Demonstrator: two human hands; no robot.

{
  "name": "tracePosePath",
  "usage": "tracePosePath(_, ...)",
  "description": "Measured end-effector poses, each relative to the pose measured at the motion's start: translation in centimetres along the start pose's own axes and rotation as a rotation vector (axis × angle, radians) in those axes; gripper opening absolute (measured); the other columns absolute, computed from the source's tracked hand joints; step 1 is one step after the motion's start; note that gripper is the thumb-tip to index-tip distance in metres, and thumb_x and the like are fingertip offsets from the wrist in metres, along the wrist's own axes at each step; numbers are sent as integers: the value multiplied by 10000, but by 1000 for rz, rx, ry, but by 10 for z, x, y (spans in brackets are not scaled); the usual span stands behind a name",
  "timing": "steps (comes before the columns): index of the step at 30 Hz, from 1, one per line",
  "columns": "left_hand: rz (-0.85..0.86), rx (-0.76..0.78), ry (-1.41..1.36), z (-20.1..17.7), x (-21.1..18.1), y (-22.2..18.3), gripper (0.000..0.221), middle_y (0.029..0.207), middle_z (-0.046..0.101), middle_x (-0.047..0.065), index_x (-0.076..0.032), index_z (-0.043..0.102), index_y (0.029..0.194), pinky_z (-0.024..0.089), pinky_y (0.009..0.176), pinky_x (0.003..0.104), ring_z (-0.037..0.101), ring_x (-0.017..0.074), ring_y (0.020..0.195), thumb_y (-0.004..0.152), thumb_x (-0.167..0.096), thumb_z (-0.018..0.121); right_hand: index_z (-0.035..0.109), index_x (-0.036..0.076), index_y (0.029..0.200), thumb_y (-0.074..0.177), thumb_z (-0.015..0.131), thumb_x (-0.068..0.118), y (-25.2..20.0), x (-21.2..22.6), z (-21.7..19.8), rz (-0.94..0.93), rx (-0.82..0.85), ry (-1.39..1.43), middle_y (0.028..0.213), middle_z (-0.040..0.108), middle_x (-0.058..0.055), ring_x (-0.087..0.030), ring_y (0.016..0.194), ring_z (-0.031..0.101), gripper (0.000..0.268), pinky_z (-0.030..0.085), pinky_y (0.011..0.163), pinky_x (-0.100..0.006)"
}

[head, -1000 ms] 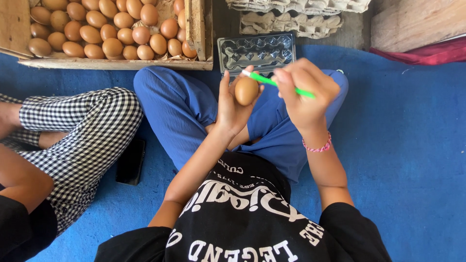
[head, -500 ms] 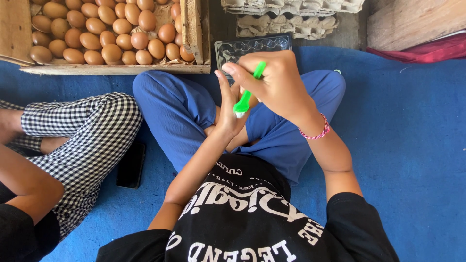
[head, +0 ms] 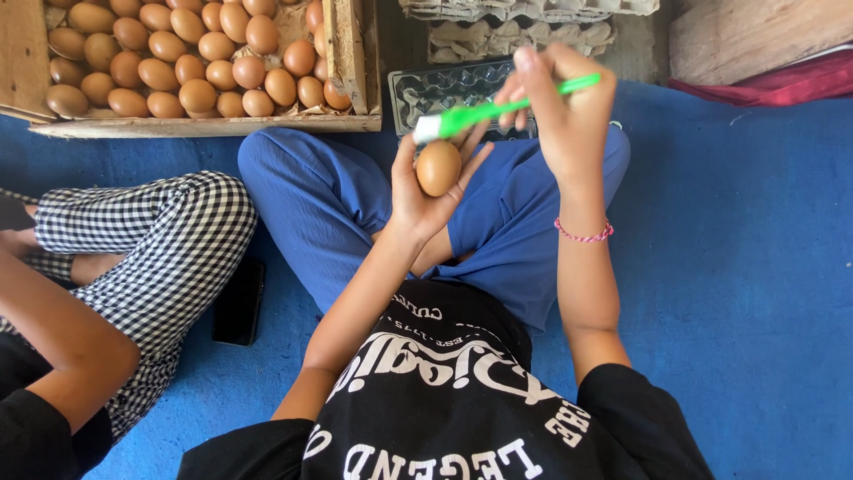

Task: A person is meticulously brushing individual eggs with a small brush and placing them into a carton.

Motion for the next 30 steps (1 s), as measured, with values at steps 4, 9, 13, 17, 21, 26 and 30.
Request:
tracePosePath(4, 44, -179, 39, 13, 2, 3, 645, 1630, 389, 140, -40, 367, 1563, 243, 1314, 481, 287, 286, 1586, 954, -216, 486, 596, 13, 745, 1060, 592, 213, -17, -22, -10, 177, -167, 136, 698, 668, -132, -134, 458, 521, 374, 397, 443, -223)
tracePosePath(9, 54, -221, 5, 41, 10, 3, 761, 1701, 316, 22, -198, 348, 1597, 134, 1285, 644, 183, 290, 1651, 844, -259, 440, 571, 49, 673, 1051, 541, 319, -32, -34, 0, 110, -460, 291, 638, 645, -145, -171, 430, 542, 466, 401, 418, -252)
tracePosePath(13, 8, -113, -86, 18, 6, 8, 827, 1686, 331, -45, -300, 361, 1606, 120, 1300, 637, 164, 287, 1647, 791, -291, 499, 560, 68, 585, 1062, 525, 291, -49, -50, 1, 174, -519, 246, 542, 583, -84, -112, 372, 417, 528, 324, 381, -229)
tracePosePath(17, -19, -65, -85, 12, 8, 11, 767, 1704, 325, -33, -307, 415, 1563, 137, 1252, 689, 163, 312, 1645, 803, -320, 518, 529, 99, 632, 1031, 534, 342, -59, -61, -4, 192, -696, 375, 569, 569, -91, -151, 430, 491, 467, 369, 416, -261)
tracePosePath(21, -66, 51, -133, -9, 6, 19, 679, 1611, 471, -64, -329, 505, 1519, 144, 1321, 674, 229, 287, 1627, 842, -340, 556, 571, 59, 613, 1050, 523, 344, -70, -62, 6, 235, -665, 403, 583, 608, -110, -126, 398, 461, 524, 317, 383, -240)
tracePosePath(26, 3, -81, -155, -12, 7, 28, 640, 1514, 562, 12, -253, 611, 1417, 159, 1188, 818, 368, 355, 1525, 778, -287, 599, 510, 52, 587, 1063, 524, 418, -76, -84, -14, 195, -910, 344, 523, 556, -172, -184, 304, 438, 600, 245, 322, -228)
tracePosePath(30, 30, -187, -176, -18, 8, 41, 414, 1244, 735, 48, -168, 738, 1164, 257, 1202, 747, 541, 314, 1389, 781, -295, 647, 539, 16, 596, 1082, 547, 332, -67, -78, 1, 201, -836, 283, 521, 564, -192, -213, 319, 493, 580, 307, 325, -243)
Point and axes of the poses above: each hand's wrist, its own y-axis towards the middle knuckle, its own z-axis out of the palm, x = y × z, the point moved 2 cm from there along y, towards the middle knuckle
